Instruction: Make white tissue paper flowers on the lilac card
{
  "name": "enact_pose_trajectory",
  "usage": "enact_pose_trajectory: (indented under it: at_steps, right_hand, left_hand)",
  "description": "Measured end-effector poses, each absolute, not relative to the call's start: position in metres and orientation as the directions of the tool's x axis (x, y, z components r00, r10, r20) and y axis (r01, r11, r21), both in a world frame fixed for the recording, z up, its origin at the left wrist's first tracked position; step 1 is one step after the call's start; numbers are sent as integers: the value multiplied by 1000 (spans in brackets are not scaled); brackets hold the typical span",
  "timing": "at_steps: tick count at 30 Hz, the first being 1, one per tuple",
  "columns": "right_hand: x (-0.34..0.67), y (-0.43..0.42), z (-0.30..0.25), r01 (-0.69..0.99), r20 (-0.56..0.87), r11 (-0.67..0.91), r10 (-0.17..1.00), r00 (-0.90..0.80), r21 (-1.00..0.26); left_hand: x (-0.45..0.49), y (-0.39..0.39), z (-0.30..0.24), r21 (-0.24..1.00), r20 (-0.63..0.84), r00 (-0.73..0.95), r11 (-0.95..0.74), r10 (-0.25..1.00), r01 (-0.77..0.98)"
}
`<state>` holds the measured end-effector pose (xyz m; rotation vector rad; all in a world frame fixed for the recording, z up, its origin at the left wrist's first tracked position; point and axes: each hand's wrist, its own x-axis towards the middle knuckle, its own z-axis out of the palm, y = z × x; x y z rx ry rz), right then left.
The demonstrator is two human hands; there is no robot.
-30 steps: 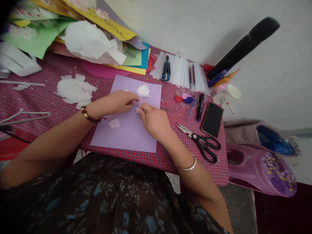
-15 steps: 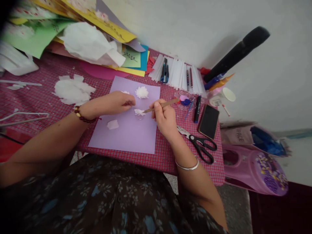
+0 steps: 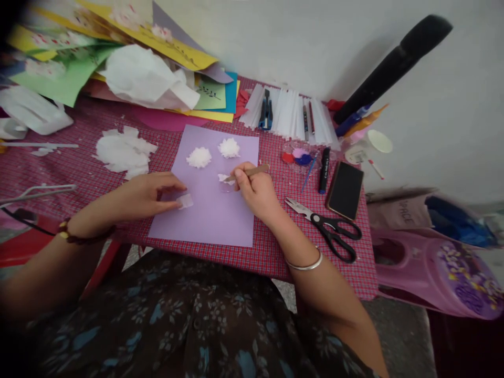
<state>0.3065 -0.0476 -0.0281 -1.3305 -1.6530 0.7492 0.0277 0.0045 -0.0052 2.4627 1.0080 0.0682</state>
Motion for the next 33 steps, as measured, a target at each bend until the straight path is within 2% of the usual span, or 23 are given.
enact_pose_trajectory:
  at_steps: [3, 10, 12, 16, 18, 23, 29, 33]
  right_hand:
    - [308, -46, -30, 473, 276, 258, 961, -33, -842]
    - [312, -45, -29, 428, 266, 240, 964, 2, -872]
    - [312, -45, -27, 372, 250, 223, 968, 24, -901]
    - [313, -47, -22, 260, 227, 198, 970, 89, -945]
    - [313, -47, -20, 219, 229, 201, 967, 109, -955]
    - [309, -49, -20, 224, 217, 200, 975, 53, -954]
    - [312, -49, -21, 404, 277, 260, 961, -17, -877]
    - [319, -49, -17, 472, 289, 230, 956, 55, -851]
  left_hand:
    - [28, 6, -4, 456, -154, 728, -606, 668, 652]
    - [33, 6, -2, 632, -183, 622, -393, 761, 667]
    - [33, 4, -3, 596, -177, 632, -429, 755, 679]
    - [34, 1, -5, 404, -133, 673, -580, 728, 707]
    - [35, 1, -6, 395, -143, 673, -582, 725, 711]
    - [37, 5, -12, 527, -198, 711, -538, 675, 658]
    - [47, 16, 5, 731, -276, 671, -303, 688, 612]
    - [75, 26, 28, 753, -210, 710, -353, 672, 556]
